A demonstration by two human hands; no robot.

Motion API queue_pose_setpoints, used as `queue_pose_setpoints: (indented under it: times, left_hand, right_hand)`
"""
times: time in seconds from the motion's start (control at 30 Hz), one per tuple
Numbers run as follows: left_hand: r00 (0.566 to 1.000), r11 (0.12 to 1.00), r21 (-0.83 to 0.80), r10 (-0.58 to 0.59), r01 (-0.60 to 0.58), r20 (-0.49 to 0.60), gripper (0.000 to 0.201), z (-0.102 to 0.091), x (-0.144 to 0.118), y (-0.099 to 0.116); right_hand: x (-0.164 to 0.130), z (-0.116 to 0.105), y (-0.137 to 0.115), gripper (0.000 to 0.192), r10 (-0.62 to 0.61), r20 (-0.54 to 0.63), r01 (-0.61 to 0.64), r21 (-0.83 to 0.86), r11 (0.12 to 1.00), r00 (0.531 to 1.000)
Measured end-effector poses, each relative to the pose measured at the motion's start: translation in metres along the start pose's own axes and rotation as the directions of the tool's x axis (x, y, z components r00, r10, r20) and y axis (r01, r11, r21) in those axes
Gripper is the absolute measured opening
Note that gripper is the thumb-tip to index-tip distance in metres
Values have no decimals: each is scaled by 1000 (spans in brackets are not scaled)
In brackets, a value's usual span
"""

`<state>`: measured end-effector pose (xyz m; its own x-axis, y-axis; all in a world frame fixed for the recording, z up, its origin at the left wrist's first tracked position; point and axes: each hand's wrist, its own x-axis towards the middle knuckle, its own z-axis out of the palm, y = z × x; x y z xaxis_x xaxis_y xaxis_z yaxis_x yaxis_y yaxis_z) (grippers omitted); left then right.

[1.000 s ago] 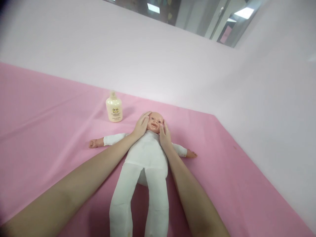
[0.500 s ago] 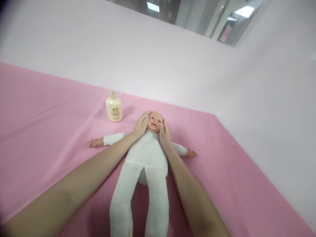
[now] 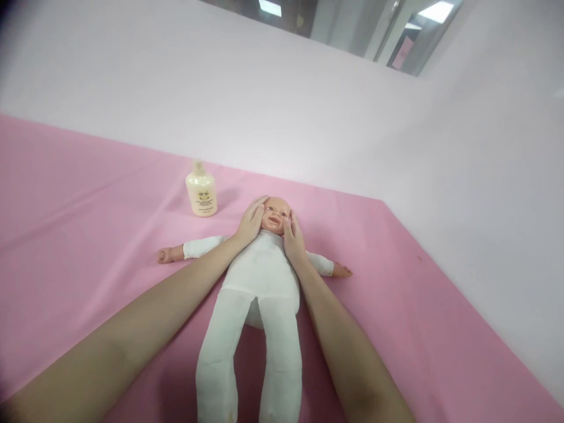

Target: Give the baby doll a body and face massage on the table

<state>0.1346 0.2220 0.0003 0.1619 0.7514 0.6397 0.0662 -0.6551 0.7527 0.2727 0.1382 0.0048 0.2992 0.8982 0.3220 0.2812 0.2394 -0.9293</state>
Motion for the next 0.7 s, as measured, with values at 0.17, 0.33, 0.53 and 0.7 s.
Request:
queue_pose_setpoints:
  times: [0.17,0.33,0.53,0.7]
  left_hand:
    - [1000,1000,0,11,-11,1,46,-1,0,1]
    - [1000,1000,12,4,-4,10,46,-1,0,3]
    - [1000,1000,9,-1,1,1,45,0,0,5]
    - [1000,1000,14,2,-2,8,46,-1,1,7]
  right_hand:
    - [-2,1,-5,64,-15,13,15,16,1000,1000]
    - [-1,0,-3,65,11,-2,-11,4,1000,1000]
    - [-2,-1,-2,66,21,-7,-21,3,1000,1000]
    - [-3,-1,-4,66,19,-1,-19,2,1000,1000]
